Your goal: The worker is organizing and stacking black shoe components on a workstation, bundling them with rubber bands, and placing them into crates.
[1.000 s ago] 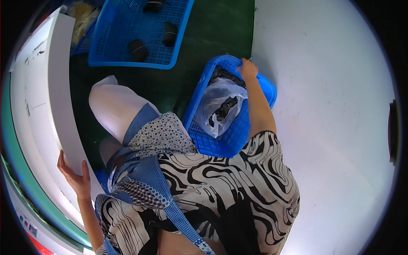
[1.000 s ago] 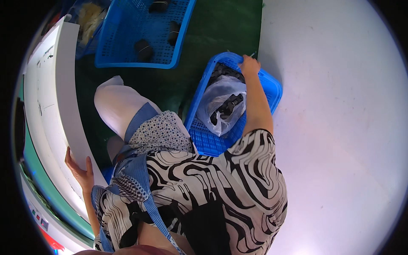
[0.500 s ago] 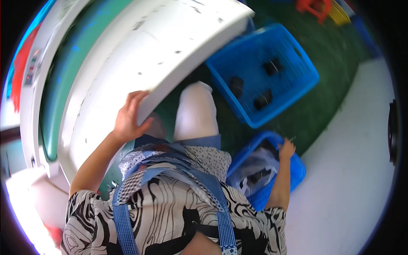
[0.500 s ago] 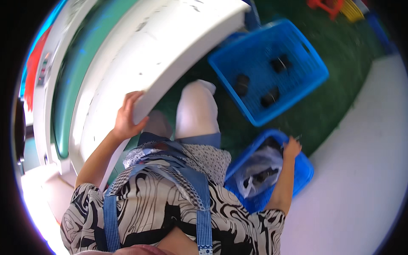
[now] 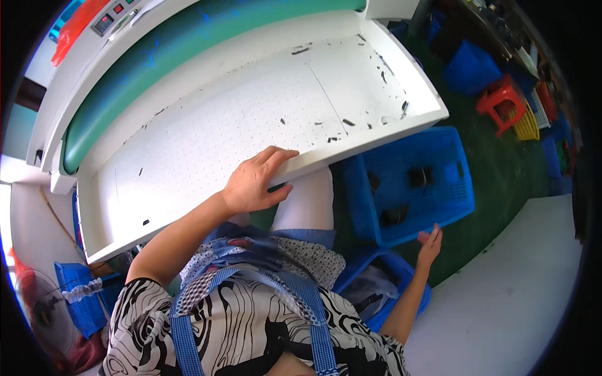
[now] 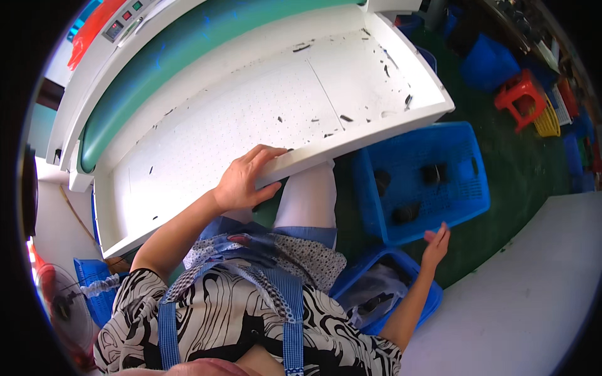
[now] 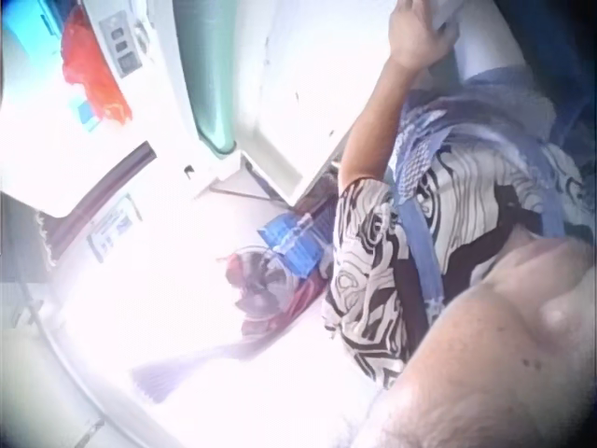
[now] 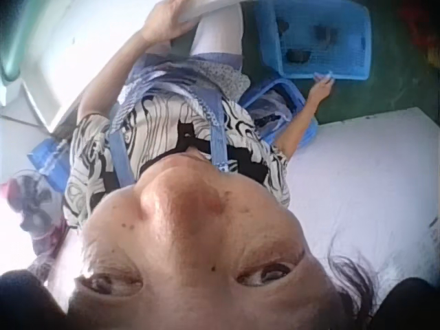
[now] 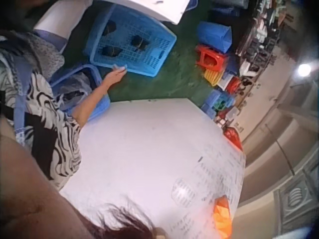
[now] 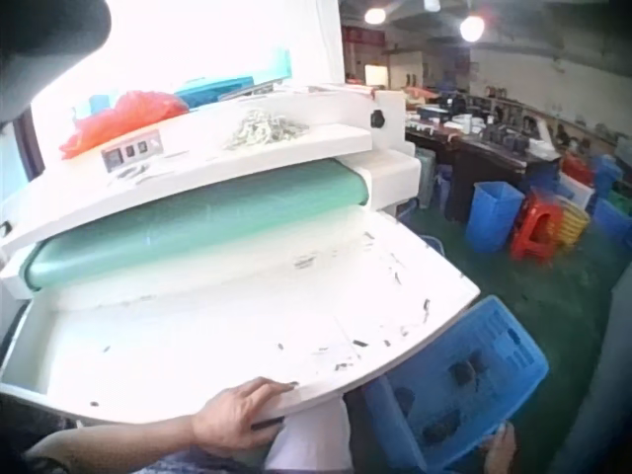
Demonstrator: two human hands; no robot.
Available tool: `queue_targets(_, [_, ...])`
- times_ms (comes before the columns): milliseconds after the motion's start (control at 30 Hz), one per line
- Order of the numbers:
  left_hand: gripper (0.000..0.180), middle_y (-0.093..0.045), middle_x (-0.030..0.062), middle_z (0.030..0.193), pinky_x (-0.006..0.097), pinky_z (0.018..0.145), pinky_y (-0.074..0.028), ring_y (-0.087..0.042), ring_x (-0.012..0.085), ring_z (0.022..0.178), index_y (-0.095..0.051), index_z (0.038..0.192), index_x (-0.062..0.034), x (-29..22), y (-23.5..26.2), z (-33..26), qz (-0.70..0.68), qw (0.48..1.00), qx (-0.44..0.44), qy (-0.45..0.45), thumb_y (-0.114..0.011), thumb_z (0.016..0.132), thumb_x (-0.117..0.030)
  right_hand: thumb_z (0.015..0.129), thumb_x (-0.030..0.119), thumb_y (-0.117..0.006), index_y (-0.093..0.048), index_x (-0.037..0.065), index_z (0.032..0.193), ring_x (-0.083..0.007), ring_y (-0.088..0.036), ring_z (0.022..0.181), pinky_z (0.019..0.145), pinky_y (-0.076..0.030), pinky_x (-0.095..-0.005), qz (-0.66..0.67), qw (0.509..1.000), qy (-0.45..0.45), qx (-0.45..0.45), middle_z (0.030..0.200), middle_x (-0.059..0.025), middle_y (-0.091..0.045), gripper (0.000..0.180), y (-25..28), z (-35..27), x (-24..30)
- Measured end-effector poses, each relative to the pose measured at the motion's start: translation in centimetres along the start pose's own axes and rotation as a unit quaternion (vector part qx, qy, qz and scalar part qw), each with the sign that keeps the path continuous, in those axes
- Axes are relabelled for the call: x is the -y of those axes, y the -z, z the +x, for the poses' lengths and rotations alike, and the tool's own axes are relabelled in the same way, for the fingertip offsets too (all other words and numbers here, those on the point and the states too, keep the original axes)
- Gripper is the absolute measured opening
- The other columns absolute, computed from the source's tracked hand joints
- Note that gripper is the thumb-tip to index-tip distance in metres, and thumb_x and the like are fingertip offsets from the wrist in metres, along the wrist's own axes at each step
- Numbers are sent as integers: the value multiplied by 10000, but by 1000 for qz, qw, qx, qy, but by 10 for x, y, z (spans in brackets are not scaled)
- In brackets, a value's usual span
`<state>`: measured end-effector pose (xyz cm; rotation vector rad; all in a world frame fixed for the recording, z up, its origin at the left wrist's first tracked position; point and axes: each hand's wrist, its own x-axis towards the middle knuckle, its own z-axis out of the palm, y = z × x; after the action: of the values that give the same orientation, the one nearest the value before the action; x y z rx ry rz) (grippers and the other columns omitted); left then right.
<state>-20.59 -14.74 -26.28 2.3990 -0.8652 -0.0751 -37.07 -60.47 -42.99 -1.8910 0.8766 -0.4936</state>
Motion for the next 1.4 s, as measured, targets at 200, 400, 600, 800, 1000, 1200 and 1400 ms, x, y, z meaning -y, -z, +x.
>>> queue_targets(200, [453, -583, 135, 1110, 369, 842, -521, -617, 306, 988, -551, 1153, -65, 0, 7, 1, -63, 997, -37, 14, -677, 720, -104, 1012, 282, -386, -502, 29, 1244, -162, -595, 779, 740, -494, -285, 67, 991, 61, 96, 876, -100, -627, 362, -92, -32, 99])
queue_targets(400, [407, -590, 118, 1119, 366, 848, -519, -609, 318, 981, -580, 1101, -63, 1, 6, -12, -90, 988, -102, -69, -686, 709, -69, 934, 83, -537, -558, -8, 1084, -174, -623, 846, 786, -494, -283, 109, 951, 283, 54, 955, -123, -648, 177, -136, -91, 183])
queue_targets(600, [338, -614, 128, 1067, 355, 812, -531, -619, 289, 956, -616, 1034, -30, 6, 36, -65, -120, 982, -85, -116, -686, 703, -28, 916, 54, -571, -568, -17, 988, -156, -632, 831, 764, -490, -262, 179, 924, 318, 113, 913, -113, -659, 101, -175, -93, 257])
queue_targets(800, [254, -658, 95, 858, 316, 704, -551, -671, 236, 782, -649, 979, -49, 45, 62, -122, -219, 974, -63, -10, -661, 727, -18, 1009, 170, -385, -567, -16, 1079, -167, -622, 846, 824, -487, -291, 140, 922, 297, 206, 916, -119, -658, 270, -223, -67, 290])
queue_targets(1000, [234, -666, 94, 840, 279, 643, -512, -655, 194, 736, -643, 973, -8, 80, 90, -146, -294, 947, -81, 100, -622, 742, 21, 964, 118, -418, -584, 75, 1123, -219, -650, 675, 646, -499, -331, -204, 868, 418, 174, 745, -71, -671, 234, -235, -61, 284])
queue_targets(1200, [203, -662, 88, 848, 266, 632, -485, -645, 179, 751, -636, 971, -6, 106, 110, -139, -273, 945, -111, 144, -623, 772, 33, 903, 83, -493, -620, 105, 1048, -245, -640, 651, 604, -478, -351, -272, 844, 431, 169, 678, -35, -656, 194, -232, -58, 283])
queue_targets(1400, [180, -632, 93, 909, 298, 678, -515, -654, 199, 820, -623, 980, -28, 138, 119, -122, -211, 954, -135, 165, -615, 800, -7, 903, 97, -497, -634, 124, 1020, -246, -636, 647, 600, -475, -354, -283, 831, 445, 176, 674, -22, -656, 182, -236, -55, 285])
